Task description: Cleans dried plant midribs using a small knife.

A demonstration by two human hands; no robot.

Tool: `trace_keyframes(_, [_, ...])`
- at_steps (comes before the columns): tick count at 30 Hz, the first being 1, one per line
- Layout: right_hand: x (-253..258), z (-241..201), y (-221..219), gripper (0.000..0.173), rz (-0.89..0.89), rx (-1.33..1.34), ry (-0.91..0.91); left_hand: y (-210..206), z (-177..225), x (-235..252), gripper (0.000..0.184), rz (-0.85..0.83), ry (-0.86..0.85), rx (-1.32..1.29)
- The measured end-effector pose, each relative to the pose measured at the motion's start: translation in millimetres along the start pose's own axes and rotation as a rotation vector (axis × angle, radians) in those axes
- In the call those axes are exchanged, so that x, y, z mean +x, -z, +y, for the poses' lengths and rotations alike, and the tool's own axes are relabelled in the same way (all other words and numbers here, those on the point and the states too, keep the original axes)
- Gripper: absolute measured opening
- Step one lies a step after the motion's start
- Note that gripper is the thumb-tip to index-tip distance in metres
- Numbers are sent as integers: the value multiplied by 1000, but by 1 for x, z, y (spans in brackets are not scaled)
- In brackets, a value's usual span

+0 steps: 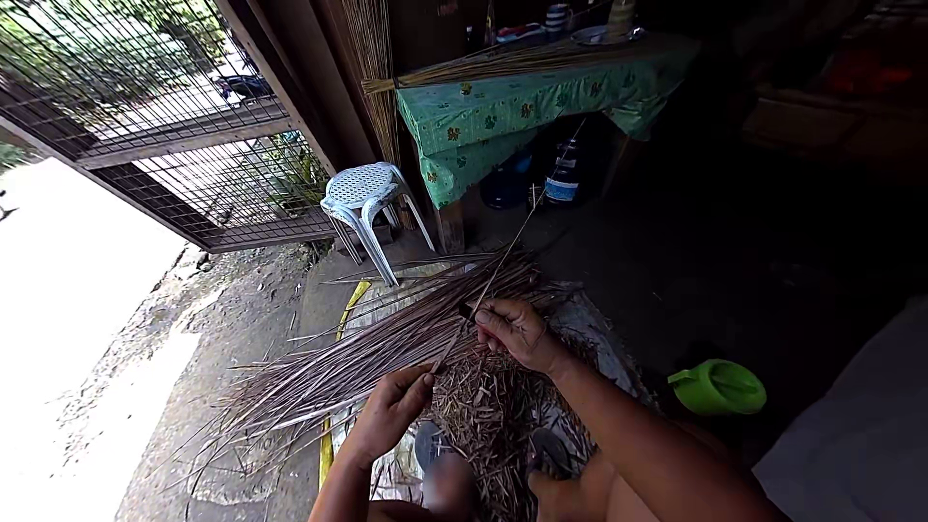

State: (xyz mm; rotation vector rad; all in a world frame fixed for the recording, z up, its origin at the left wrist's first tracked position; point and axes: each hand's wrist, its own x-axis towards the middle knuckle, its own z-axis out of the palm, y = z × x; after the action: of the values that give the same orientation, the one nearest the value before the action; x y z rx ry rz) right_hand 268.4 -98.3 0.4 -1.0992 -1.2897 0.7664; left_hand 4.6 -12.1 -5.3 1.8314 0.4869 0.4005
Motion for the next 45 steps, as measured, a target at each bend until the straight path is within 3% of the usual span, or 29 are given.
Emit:
trace_keyframes(8, [7,0,15,25,202,-56,60,3,-2,-3,36,-30,3,-25])
trace_keyframes(12, [11,-7,34,26,315,55,-27,2,-2,-5,34,-37,17,-15])
trace_keyframes(19, [-3,-6,-2,26,-49,94,-204,-1,-7,-1,29,78,-3,51])
trace_keyframes(25, [6,-14,12,23,181,32,-219,1,-5,-2,28,118,1,99])
trace_keyframes(33, [13,-19,43,24,462,136,-162,1,-8,-3,29,80,-32,92])
trace_keyframes(35, [13,-21,48,25,428,132,-158,3,-8,-5,32,69,-20,87])
trace_keyframes(40, [-1,-13,18,29,50,81,-235,1,-6,-1,37,-4,44,15])
trace_keyframes(45, [5,-10,18,27,165,97,-236,9,-7,-6,38,-51,79,-40])
